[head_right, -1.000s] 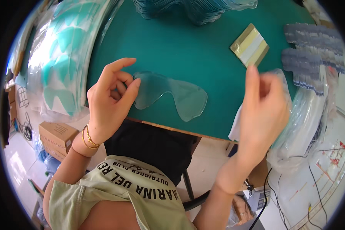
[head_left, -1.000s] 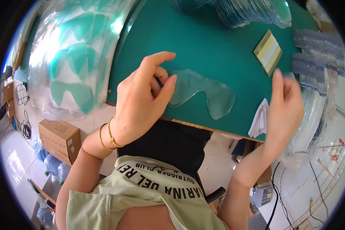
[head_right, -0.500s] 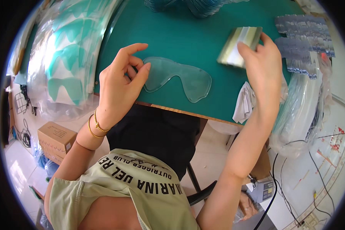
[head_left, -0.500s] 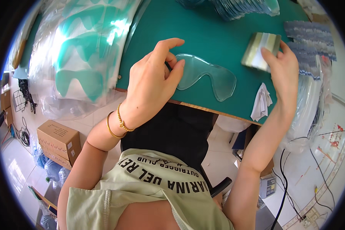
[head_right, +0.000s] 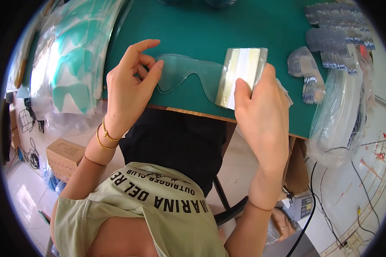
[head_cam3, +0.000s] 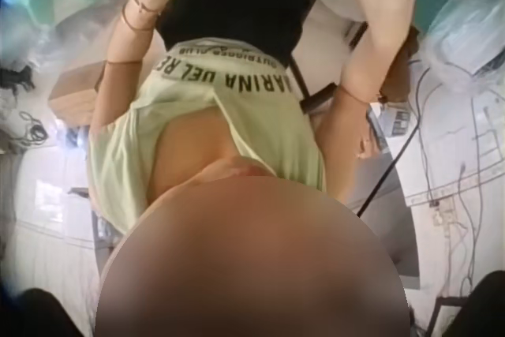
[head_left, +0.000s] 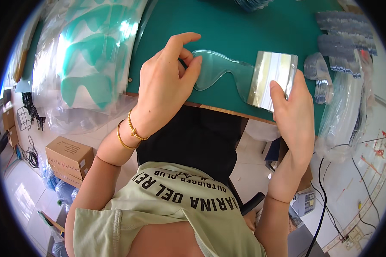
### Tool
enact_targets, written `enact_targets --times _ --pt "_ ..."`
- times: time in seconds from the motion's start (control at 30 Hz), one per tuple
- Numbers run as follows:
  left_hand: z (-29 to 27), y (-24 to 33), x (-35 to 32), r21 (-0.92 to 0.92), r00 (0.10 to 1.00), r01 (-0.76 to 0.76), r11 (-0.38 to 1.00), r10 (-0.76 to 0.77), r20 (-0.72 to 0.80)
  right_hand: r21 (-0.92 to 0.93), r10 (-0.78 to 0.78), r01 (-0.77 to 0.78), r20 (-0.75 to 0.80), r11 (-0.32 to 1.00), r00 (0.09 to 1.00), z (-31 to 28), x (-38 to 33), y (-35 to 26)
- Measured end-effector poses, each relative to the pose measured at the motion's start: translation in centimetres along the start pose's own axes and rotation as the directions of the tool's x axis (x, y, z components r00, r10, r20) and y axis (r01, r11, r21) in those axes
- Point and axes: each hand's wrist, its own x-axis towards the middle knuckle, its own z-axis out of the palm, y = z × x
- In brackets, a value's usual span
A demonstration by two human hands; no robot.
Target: Cleaning face shield components with a cloth and placing them into plastic packaging bags.
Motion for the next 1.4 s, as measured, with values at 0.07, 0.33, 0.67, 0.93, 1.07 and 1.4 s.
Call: enact_targets --times 0.07,0.33,0.67,0.93,1.07,1.4 --pt "-0.1 0.0 0.0 -0.005 1.000 0.007 1.000 -0.007 0.004 -0.049 -0.029 0.028 -0.039 0.998 0.999 -0.1 -0.5 1.1" --pt "-0.2 0.3 0.0 0.017 1.000 0.003 1.000 -0.003 0.014 0.423 0.062 -0.050 -0.014 0.905 0.998 -0.4 -2.1 2.6" --pt "-0.2 0.5 0.0 -0.033 0.998 0.059 0.998 -0.058 0.021 0.302 -0.050 -0.019 0.217 0.953 0.975 1.7 -3.5 2.4" --pt "-0.5 0.8 0.1 -0.041 0.998 0.059 0.997 -0.058 0.025 0.479 0.059 -0.080 0.058 0.874 0.997 1.1 -0.4 2.0" --pt "-0.9 1.4 0.3 -0.177 0.985 0.143 0.974 -0.123 0.117 0.428 0.034 -0.071 0.093 0.901 0.995 1.9 0.7 1.7" --pt "-1.2 2.3 0.3 -0.410 0.987 0.154 0.899 -0.119 0.108 0.445 0.033 -0.072 0.094 0.893 0.995 2.3 1.0 0.7"
